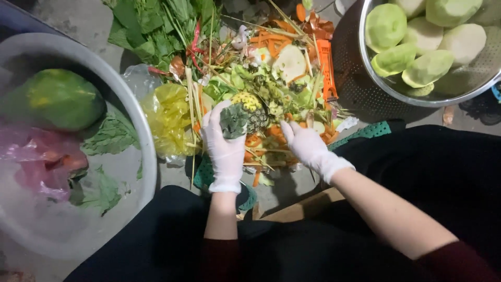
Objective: The person is sitting on the floor and peeling a pineapple using a knife. They hold the pineapple in their left hand and use the knife in their right hand to remove the skin and eyes. The peeled pineapple is placed on a pile of vegetable scraps on the floor.
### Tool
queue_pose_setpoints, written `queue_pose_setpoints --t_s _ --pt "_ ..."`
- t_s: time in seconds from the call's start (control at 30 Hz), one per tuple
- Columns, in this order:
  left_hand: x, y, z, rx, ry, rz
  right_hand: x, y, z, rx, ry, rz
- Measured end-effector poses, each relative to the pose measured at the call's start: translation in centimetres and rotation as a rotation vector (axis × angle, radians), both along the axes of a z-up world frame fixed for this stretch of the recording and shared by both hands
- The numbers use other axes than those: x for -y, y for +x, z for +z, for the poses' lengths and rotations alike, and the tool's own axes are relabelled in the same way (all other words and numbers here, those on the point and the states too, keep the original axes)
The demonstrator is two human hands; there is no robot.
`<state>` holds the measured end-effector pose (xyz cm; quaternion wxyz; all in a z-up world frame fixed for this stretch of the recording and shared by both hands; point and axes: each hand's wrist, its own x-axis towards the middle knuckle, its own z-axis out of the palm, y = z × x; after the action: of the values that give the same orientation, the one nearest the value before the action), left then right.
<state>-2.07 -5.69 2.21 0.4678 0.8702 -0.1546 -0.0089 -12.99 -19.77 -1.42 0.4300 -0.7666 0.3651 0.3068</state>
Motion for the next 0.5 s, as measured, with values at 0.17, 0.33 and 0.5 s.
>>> queue_pose_setpoints --t_s 0.17,0.33,0.5 --pt "-1.0 -0.7 -1.3 0.061 0.035 -0.074 0.7 0.8 -8.3 0.028 -0.007 -0.017" --pt "-1.5 -0.7 -1.4 -0.036 -0.047 -0.04 1.7 3.6 -5.6 0.068 0.018 -0.007" --pt "-1.8 0.2 -0.7 -0.045 -0.012 -0.065 0.4 0.3 -2.4 -0.011 0.003 -0.009"
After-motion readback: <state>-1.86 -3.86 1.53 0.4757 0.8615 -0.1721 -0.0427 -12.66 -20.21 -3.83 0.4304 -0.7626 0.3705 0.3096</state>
